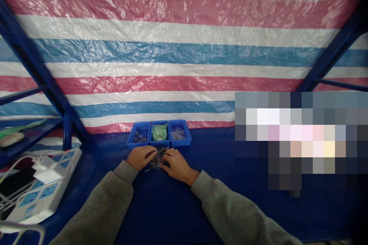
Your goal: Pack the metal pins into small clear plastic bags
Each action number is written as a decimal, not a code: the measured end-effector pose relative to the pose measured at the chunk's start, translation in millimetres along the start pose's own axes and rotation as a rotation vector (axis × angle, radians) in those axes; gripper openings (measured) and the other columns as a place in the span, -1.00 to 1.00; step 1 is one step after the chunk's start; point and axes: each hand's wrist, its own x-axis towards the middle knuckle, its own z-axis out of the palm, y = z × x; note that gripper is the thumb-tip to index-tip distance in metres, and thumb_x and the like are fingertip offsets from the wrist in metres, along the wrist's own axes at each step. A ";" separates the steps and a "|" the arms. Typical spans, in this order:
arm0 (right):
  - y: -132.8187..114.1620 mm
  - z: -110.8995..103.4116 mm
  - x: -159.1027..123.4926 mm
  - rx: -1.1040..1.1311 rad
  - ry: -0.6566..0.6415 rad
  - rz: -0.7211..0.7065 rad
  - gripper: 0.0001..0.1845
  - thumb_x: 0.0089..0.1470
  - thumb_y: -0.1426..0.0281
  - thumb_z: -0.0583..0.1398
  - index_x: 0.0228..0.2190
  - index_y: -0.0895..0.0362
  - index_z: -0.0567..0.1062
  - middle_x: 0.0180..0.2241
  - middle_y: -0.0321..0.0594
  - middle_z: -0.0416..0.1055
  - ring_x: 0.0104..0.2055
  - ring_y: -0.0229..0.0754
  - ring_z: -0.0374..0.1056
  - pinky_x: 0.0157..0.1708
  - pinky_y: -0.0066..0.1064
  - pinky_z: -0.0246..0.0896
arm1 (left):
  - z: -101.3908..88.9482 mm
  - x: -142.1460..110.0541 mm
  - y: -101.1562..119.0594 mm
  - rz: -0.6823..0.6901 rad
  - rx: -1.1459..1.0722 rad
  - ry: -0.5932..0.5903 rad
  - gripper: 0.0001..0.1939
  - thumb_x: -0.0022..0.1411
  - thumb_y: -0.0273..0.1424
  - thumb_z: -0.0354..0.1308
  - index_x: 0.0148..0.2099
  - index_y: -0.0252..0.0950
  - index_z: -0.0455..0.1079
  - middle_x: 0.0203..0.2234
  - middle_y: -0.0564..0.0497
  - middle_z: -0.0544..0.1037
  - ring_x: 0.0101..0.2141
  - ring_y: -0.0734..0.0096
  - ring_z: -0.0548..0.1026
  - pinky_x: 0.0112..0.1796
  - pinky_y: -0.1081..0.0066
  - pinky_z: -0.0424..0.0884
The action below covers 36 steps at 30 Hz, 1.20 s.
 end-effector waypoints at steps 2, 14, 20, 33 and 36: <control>-0.2 1.1 0.1 -0.005 0.002 -0.001 -0.84 -0.02 0.31 0.25 -0.38 0.14 0.45 -0.30 -0.18 0.35 -0.20 -0.12 0.20 -0.20 -0.30 0.07 | 0.0 -0.4 -0.6 0.000 0.010 0.002 -0.78 0.23 -0.32 -0.03 -0.23 -0.22 0.42 -0.36 0.01 0.55 -0.34 0.40 0.50 -0.26 0.45 0.37; -1.0 2.8 0.4 0.018 0.024 0.026 -0.88 0.00 0.37 0.23 -0.41 0.14 0.39 -0.34 -0.21 0.35 -0.22 -0.14 0.21 -0.22 -0.33 0.06 | -0.9 -0.2 -0.9 0.030 0.027 -0.001 -0.80 0.24 -0.35 -0.04 -0.24 -0.24 0.41 -0.36 0.01 0.55 -0.34 0.41 0.50 -0.27 0.46 0.37; 0.7 4.5 1.9 0.025 0.006 0.032 -0.88 0.03 0.37 0.22 -0.40 0.15 0.39 -0.34 -0.22 0.36 -0.24 -0.16 0.22 -0.26 -0.36 0.05 | -0.6 -1.7 2.2 0.034 0.051 0.024 -0.80 0.24 -0.36 -0.03 -0.24 -0.27 0.41 -0.37 0.01 0.55 -0.35 0.42 0.51 -0.28 0.46 0.38; 3.5 5.3 2.8 0.126 0.173 0.147 -0.94 0.08 0.43 0.17 -0.43 0.12 0.43 -0.42 -0.26 0.45 -0.34 -0.18 0.28 -0.28 -0.37 0.05 | 7.4 -4.2 -3.5 -0.025 0.043 0.213 -0.81 0.23 -0.37 0.00 -0.24 -0.28 0.43 -0.33 0.00 0.57 -0.30 0.40 0.52 -0.21 0.44 0.39; 5.5 5.4 3.5 0.200 0.283 0.218 -0.93 0.07 0.42 0.18 -0.45 0.11 0.46 -0.43 -0.27 0.47 -0.35 -0.18 0.32 -0.27 -0.37 0.08 | 8.0 -4.0 -2.5 -0.008 0.037 0.217 -0.81 0.23 -0.37 0.00 -0.25 -0.28 0.43 -0.34 -0.01 0.56 -0.31 0.41 0.51 -0.22 0.44 0.40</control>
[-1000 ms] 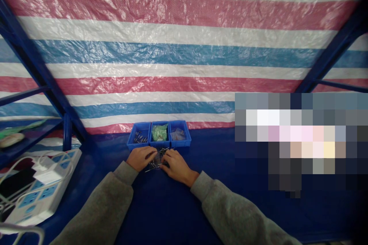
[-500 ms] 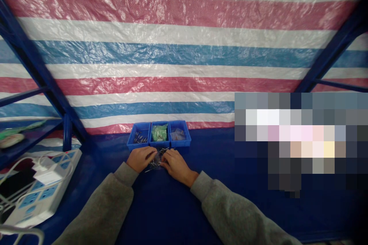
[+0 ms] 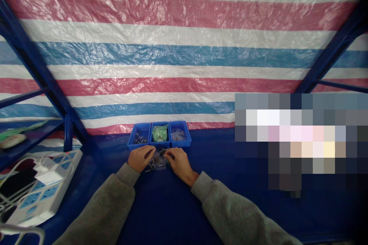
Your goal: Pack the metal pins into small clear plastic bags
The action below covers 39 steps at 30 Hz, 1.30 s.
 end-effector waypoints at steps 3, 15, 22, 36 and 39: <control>1.1 -0.9 1.2 0.097 0.138 0.089 -0.90 0.08 0.41 0.16 -0.41 0.11 0.49 -0.39 -0.26 0.49 -0.33 -0.17 0.36 -0.26 -0.37 0.13 | -1.3 0.7 2.5 0.015 -0.016 -0.006 -0.81 0.24 -0.38 -0.01 -0.23 -0.28 0.42 -0.34 -0.01 0.55 -0.31 0.42 0.50 -0.22 0.43 0.40; -9.8 -1.8 -1.1 0.383 0.148 0.125 -0.87 0.10 0.40 0.12 -0.32 0.08 0.47 -0.44 -0.31 0.51 -0.34 -0.21 0.42 -0.33 -0.46 0.22 | -1.0 0.8 3.1 0.070 -0.077 0.038 -0.79 0.21 -0.34 0.05 -0.14 -0.27 0.40 -0.26 -0.05 0.50 -0.22 0.38 0.46 -0.15 0.39 0.40; -11.9 -3.3 -1.3 0.353 0.058 0.095 -0.83 0.15 0.38 0.06 -0.28 0.08 0.45 -0.52 -0.36 0.47 -0.49 -0.29 0.37 -0.43 -0.54 0.20 | -3.5 2.6 6.9 0.099 -0.087 0.046 -0.79 0.23 -0.34 0.03 -0.16 -0.28 0.41 -0.28 -0.05 0.51 -0.24 0.39 0.48 -0.18 0.41 0.42; -8.3 -2.5 -1.3 0.165 0.081 0.108 -0.62 0.19 0.25 0.01 -0.55 0.12 0.44 -0.67 -0.34 0.38 -0.61 -0.33 0.30 -0.50 -0.55 0.11 | -7.0 2.7 12.1 0.104 -0.168 0.011 -0.81 0.22 -0.34 0.05 -0.18 -0.31 0.40 -0.31 -0.07 0.52 -0.27 0.39 0.48 -0.20 0.40 0.42; -9.1 -2.3 -1.5 0.149 0.063 0.086 -0.59 0.20 0.23 -0.01 -0.56 0.13 0.43 -0.69 -0.33 0.35 -0.62 -0.34 0.29 -0.51 -0.56 0.09 | -7.8 3.0 16.2 0.110 -0.194 0.015 -0.83 0.22 -0.36 0.05 -0.20 -0.31 0.40 -0.33 -0.06 0.52 -0.27 0.38 0.47 -0.20 0.39 0.41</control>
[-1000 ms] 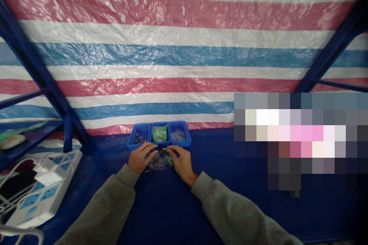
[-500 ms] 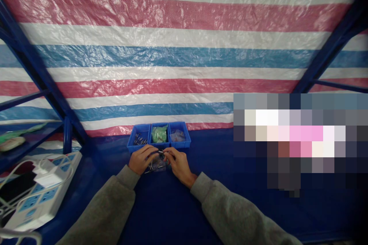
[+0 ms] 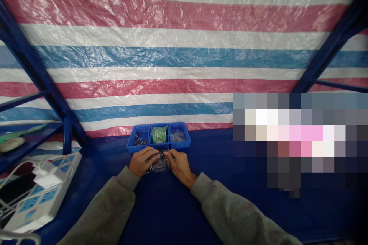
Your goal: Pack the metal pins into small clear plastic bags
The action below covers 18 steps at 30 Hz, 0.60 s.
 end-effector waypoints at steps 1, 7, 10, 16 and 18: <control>-0.2 0.1 -0.1 -0.004 -0.002 -0.005 -0.58 0.20 0.22 -0.01 -0.57 0.13 0.42 -0.69 -0.33 0.35 -0.62 -0.34 0.29 -0.51 -0.56 0.09 | 0.1 0.3 1.3 0.001 -0.005 0.002 -0.84 0.22 -0.37 0.04 -0.21 -0.31 0.40 -0.34 -0.05 0.52 -0.27 0.39 0.47 -0.20 0.39 0.41; -1.3 -1.0 -0.4 0.006 -0.002 -0.006 -0.55 0.21 0.22 -0.03 -0.60 0.13 0.40 -0.69 -0.34 0.32 -0.62 -0.34 0.26 -0.52 -0.56 0.07 | -0.5 1.0 5.8 -0.003 -0.024 -0.031 -0.86 0.24 -0.42 0.00 -0.26 -0.32 0.38 -0.37 -0.05 0.49 -0.30 0.41 0.45 -0.22 0.42 0.39; -3.2 -2.5 0.1 0.025 0.029 -0.004 -0.59 0.21 0.25 -0.03 -0.56 0.14 0.41 -0.64 -0.33 0.35 -0.57 -0.32 0.28 -0.49 -0.54 0.09 | -0.7 0.3 4.6 -0.020 -0.021 -0.015 -0.85 0.25 -0.42 -0.02 -0.27 -0.33 0.36 -0.38 -0.06 0.48 -0.31 0.41 0.44 -0.23 0.41 0.38; -6.1 -3.2 1.5 0.134 0.080 -0.026 -0.79 0.15 0.33 0.04 -0.29 0.14 0.44 -0.41 -0.25 0.43 -0.40 -0.26 0.33 -0.37 -0.49 0.18 | -1.1 -0.6 1.8 -0.048 -0.018 -0.013 -0.82 0.27 -0.41 -0.08 -0.29 -0.31 0.33 -0.42 -0.04 0.45 -0.35 0.41 0.43 -0.28 0.43 0.36; -5.8 -3.0 1.4 0.151 0.077 -0.037 -0.81 0.14 0.35 0.05 -0.32 0.14 0.44 -0.41 -0.26 0.42 -0.40 -0.26 0.32 -0.37 -0.49 0.19 | -1.8 -0.4 2.3 -0.056 -0.017 -0.021 -0.81 0.28 -0.40 -0.09 -0.29 -0.31 0.33 -0.42 -0.05 0.45 -0.36 0.41 0.43 -0.28 0.43 0.36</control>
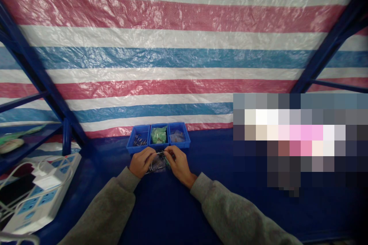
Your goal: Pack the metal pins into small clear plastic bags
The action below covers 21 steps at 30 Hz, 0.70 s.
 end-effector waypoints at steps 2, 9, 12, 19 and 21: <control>0.5 0.0 -0.3 0.004 -0.006 -0.011 -0.82 0.14 0.36 0.05 -0.35 0.13 0.43 -0.43 -0.27 0.40 -0.41 -0.27 0.31 -0.37 -0.48 0.18 | -0.6 0.3 0.9 -0.010 0.002 -0.002 -0.80 0.28 -0.38 -0.10 -0.29 -0.32 0.33 -0.42 -0.05 0.45 -0.36 0.41 0.43 -0.28 0.43 0.36; 0.7 -0.7 -1.3 0.011 -0.001 -0.011 -0.80 0.16 0.36 0.02 -0.40 0.14 0.41 -0.45 -0.26 0.37 -0.41 -0.27 0.28 -0.38 -0.48 0.15 | 2.6 -1.3 0.5 -0.041 0.007 0.039 -0.80 0.26 -0.32 -0.03 -0.17 -0.31 0.32 -0.42 0.00 0.48 -0.52 0.54 0.41 -0.41 0.52 0.36; 1.1 0.2 -1.2 0.009 0.002 -0.016 -0.79 0.17 0.37 0.01 -0.40 0.14 0.40 -0.45 -0.26 0.36 -0.41 -0.27 0.27 -0.38 -0.48 0.14 | 4.2 -1.6 -1.1 -0.037 0.017 0.030 -0.82 0.24 -0.33 0.00 -0.19 -0.31 0.32 -0.42 0.01 0.48 -0.52 0.54 0.41 -0.42 0.53 0.36; 0.9 0.8 -0.2 -0.006 -0.006 -0.022 -0.80 0.15 0.36 0.03 -0.41 0.14 0.42 -0.46 -0.27 0.36 -0.42 -0.28 0.27 -0.39 -0.49 0.16 | 5.2 -0.2 -4.5 0.014 0.036 0.063 -0.81 0.27 -0.35 -0.05 -0.25 -0.30 0.35 -0.39 -0.03 0.50 -0.34 0.44 0.47 -0.26 0.47 0.39; -0.2 0.2 0.0 -0.006 -0.010 -0.028 -0.80 0.15 0.37 0.04 -0.41 0.14 0.42 -0.46 -0.28 0.36 -0.42 -0.28 0.28 -0.39 -0.49 0.17 | 6.2 -0.9 -6.6 0.003 0.051 0.067 -0.80 0.28 -0.34 -0.06 -0.25 -0.30 0.36 -0.40 -0.03 0.51 -0.35 0.44 0.48 -0.27 0.48 0.39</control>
